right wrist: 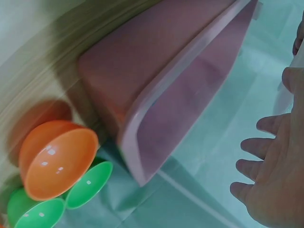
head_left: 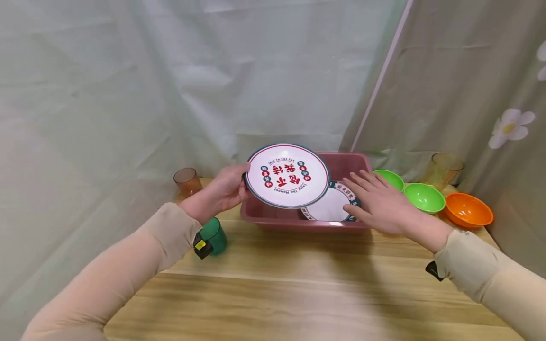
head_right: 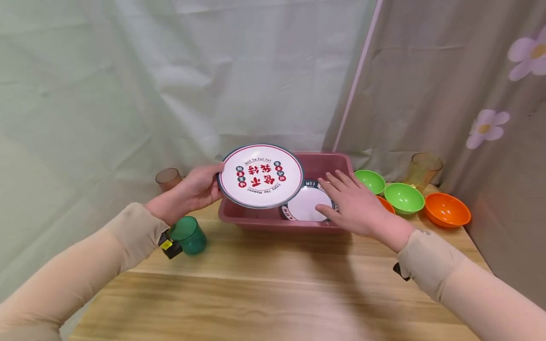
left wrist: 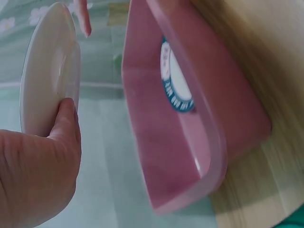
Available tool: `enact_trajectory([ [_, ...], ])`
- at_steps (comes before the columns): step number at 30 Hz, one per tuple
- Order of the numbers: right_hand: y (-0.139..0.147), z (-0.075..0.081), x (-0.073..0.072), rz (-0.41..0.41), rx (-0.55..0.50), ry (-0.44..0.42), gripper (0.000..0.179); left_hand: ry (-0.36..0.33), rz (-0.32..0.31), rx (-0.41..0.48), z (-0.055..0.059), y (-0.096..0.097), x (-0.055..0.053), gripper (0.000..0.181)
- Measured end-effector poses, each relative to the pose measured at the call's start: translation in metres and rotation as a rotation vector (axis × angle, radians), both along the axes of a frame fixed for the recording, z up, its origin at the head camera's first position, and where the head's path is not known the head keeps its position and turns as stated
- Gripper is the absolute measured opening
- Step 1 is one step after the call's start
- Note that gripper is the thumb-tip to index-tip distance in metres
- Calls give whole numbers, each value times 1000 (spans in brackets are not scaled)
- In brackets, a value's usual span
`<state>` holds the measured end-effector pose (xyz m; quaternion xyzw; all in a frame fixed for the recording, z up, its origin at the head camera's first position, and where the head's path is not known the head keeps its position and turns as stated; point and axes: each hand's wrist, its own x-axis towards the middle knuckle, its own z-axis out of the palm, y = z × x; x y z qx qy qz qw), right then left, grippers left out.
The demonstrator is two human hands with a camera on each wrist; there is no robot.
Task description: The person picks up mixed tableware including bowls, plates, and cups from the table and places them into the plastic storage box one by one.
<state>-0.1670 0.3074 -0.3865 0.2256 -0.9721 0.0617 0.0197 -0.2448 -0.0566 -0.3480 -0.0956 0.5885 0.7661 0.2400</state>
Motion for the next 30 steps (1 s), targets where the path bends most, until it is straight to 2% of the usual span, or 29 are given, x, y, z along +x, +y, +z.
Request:
enact_trajectory([
  [6, 17, -1, 11, -12, -9, 8, 77, -37, 8, 17, -8, 16, 6, 45],
  [12, 32, -2, 23, -57, -25, -18, 78, -67, 21, 45, -18, 39, 13, 44],
  [22, 47, -8, 35, -76, -45, 8, 79, -7, -74, 45, -42, 75, 29, 43],
  [25, 48, -10, 38, -72, -46, 9, 80, -1, -104, 55, -50, 80, 31, 44],
  [30, 48, -13, 39, -82, -57, 14, 79, 5, -117, 35, -59, 83, 31, 44],
])
